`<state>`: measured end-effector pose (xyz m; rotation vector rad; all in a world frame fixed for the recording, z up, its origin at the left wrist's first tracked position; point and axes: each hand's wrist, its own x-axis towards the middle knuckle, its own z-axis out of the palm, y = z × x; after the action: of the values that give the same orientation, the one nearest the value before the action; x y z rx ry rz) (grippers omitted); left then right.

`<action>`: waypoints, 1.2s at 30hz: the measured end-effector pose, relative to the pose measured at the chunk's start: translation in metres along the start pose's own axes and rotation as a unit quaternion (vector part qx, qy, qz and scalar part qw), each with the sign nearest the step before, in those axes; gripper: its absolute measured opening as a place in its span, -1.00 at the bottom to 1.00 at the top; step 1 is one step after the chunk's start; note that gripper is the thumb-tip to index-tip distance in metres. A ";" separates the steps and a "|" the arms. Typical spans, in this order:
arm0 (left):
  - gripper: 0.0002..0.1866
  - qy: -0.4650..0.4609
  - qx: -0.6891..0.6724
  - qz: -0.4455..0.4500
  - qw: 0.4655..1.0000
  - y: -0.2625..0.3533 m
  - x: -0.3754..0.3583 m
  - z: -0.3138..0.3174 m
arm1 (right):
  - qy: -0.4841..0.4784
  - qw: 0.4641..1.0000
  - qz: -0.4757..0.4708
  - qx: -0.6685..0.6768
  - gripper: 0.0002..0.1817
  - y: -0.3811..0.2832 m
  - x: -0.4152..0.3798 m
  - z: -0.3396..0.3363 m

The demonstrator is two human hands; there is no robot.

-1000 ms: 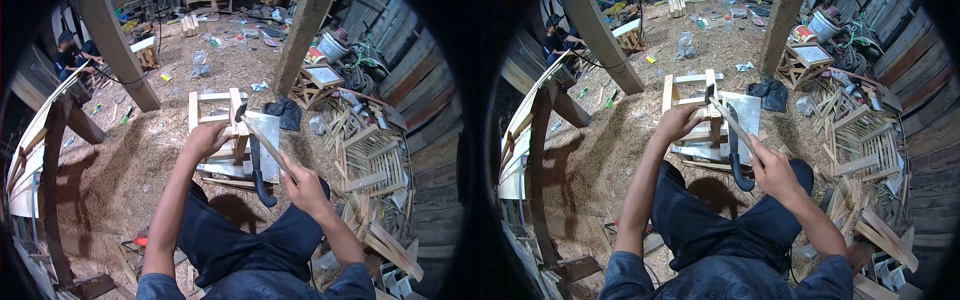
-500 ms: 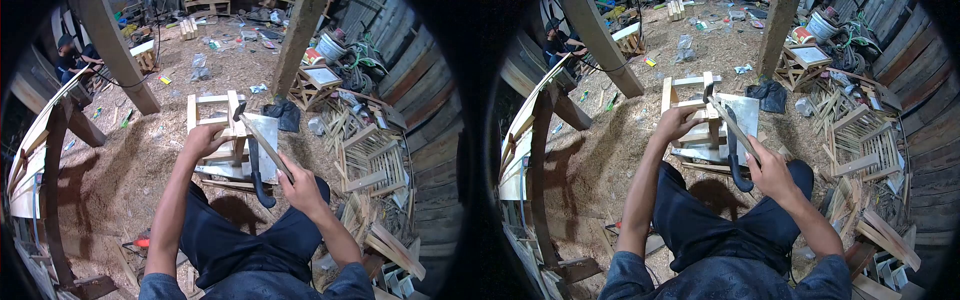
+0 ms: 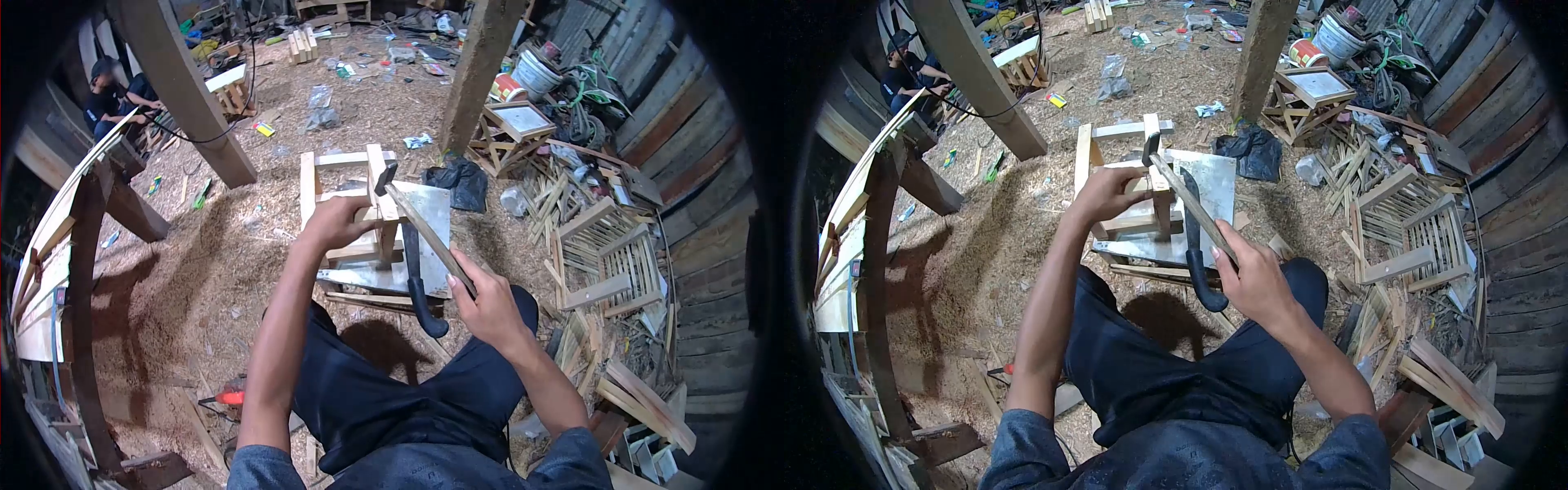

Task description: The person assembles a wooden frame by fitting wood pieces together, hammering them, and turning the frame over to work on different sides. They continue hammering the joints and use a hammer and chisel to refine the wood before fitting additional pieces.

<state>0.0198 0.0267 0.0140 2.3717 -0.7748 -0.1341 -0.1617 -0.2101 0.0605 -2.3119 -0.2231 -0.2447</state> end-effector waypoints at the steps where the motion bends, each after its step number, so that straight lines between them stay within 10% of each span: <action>1: -0.50 -0.014 -0.001 -0.023 1.000 -0.004 0.002 0.001 | 0.002 1.000 -0.005 0.005 -0.56 -0.001 0.000 0.000; 36: -0.54 0.058 0.005 -0.016 0.998 -0.007 -0.004 0.012 | -0.010 1.000 0.001 0.009 -0.56 -0.003 0.001 -0.003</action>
<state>0.0170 0.0266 0.0004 2.3780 -0.6842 -0.0061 -0.1618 -0.2108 0.0648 -2.2964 -0.2322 -0.2182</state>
